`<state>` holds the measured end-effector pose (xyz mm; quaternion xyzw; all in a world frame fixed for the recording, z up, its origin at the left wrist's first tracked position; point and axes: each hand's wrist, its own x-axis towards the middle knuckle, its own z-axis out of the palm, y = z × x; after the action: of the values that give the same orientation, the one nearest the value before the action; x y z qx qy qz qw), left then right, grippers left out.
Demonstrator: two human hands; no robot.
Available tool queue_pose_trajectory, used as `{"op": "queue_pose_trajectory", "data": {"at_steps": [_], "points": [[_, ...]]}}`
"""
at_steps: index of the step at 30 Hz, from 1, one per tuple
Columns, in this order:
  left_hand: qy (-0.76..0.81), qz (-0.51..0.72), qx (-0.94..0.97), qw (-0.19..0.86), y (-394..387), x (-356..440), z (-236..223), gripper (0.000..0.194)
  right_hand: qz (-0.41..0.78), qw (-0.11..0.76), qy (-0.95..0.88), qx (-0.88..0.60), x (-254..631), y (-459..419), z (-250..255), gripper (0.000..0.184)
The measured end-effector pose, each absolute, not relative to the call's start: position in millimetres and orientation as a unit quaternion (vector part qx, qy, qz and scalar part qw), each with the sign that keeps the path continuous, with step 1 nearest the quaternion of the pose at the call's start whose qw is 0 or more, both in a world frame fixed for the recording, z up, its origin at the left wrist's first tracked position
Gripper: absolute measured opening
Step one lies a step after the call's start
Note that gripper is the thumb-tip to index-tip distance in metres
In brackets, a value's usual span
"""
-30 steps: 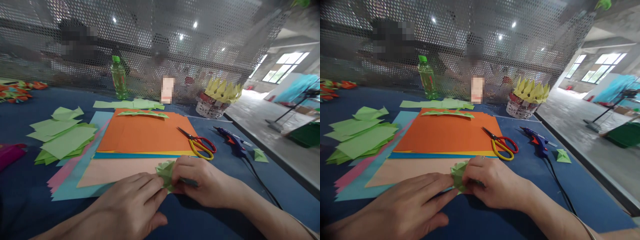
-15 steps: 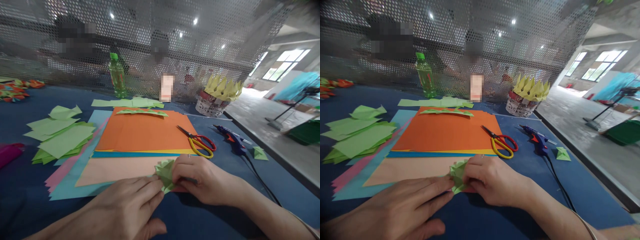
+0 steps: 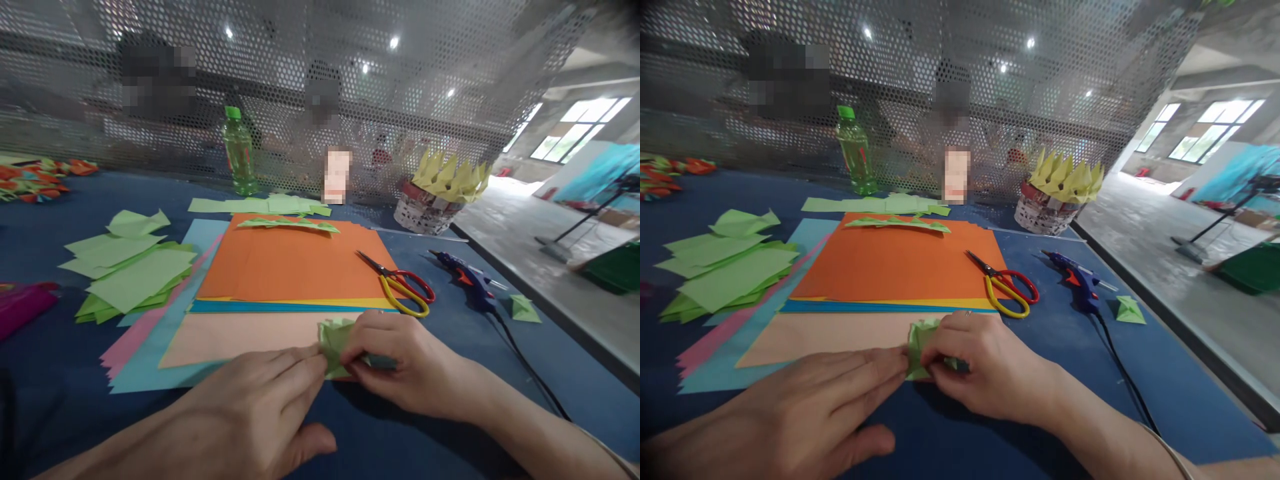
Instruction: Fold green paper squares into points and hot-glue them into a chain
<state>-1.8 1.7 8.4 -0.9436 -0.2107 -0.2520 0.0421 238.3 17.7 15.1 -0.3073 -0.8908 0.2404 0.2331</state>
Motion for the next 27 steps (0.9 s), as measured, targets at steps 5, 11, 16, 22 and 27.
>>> {"op": "queue_pose_trajectory", "data": {"at_steps": [5,11,16,22,27], "points": [[-0.223,-0.271,-0.933,0.071,3.2,-2.3,7.9,0.043,0.210,0.269,-0.871,-0.353,233.6,13.3,6.8,0.015],[-0.212,-0.235,-0.948,0.044,7.0,-5.4,2.0,0.042,0.198,0.248,-0.879,-0.357,234.2,16.4,2.1,0.017],[-0.213,-0.244,-0.946,0.020,10.1,-7.6,6.6,0.037,0.222,0.217,-0.891,-0.331,239.0,19.4,8.1,0.021],[-0.217,-0.247,-0.944,0.016,7.9,-10.1,7.0,0.039,0.239,0.202,-0.900,-0.302,242.5,22.6,10.5,0.022],[-0.218,-0.260,-0.940,0.034,8.8,-8.8,4.8,0.037,0.246,0.211,-0.904,-0.279,242.7,24.7,12.1,0.022]]}}
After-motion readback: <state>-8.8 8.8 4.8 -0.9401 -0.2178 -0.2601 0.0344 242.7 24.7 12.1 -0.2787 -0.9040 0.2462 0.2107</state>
